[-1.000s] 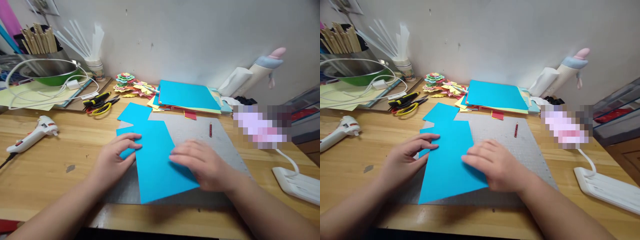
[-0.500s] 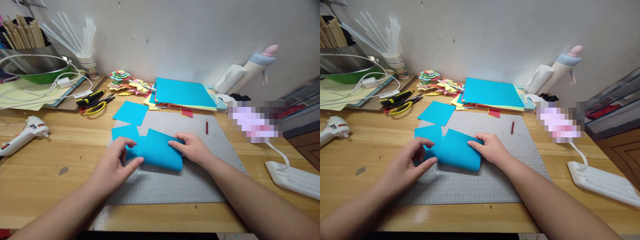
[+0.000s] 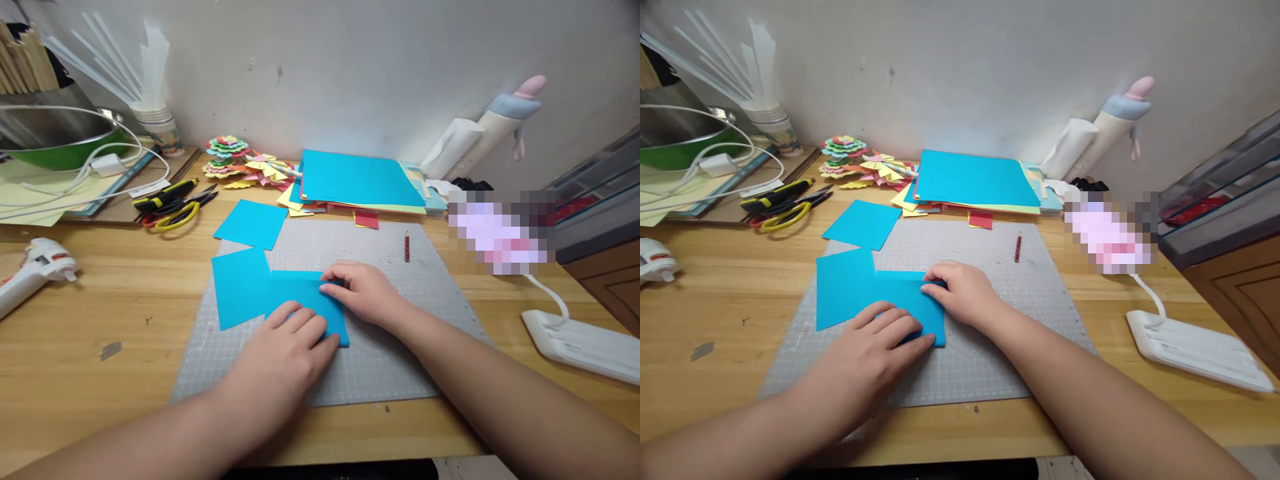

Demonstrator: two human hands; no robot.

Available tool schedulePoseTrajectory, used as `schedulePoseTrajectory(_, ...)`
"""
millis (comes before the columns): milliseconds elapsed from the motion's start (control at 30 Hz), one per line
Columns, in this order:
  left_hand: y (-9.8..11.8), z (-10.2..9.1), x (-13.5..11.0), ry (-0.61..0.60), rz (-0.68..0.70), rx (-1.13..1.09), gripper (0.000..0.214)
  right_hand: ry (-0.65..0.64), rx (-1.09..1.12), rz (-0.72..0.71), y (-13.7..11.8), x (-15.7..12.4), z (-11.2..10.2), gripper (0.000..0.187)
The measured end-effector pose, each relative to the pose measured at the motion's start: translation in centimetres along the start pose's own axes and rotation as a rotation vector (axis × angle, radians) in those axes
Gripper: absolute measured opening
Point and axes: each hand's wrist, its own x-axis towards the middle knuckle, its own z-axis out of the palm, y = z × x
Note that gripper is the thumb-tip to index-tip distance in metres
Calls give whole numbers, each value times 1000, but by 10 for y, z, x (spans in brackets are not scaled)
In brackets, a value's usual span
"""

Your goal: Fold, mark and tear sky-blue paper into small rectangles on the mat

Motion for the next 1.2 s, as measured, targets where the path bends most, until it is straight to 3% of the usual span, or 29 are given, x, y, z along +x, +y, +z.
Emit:
schedulePoseTrajectory(167, 0, 13, -12, 142, -37, -43, 29, -55, 141, 44, 8, 1, -5, 16)
schedulePoseTrajectory(300, -1, 14, -13, 53, -50, -62, 39, -75, 198, 19, 9, 2, -6, 11)
schedulePoseTrajectory(433, -3, 10, -9, -14, 21, -71, 45, -68, 184, 7, 7, 1, -7, 10)
schedulePoseTrajectory(567, -4, 8, -8, -3, 88, -88, 45, -64, 141, -21, 6, -1, -9, 11)
schedulePoseTrajectory(1200, -3, 13, -9, -27, 8, -178, 65, -72, 91, -69, 6, 0, -12, 14)
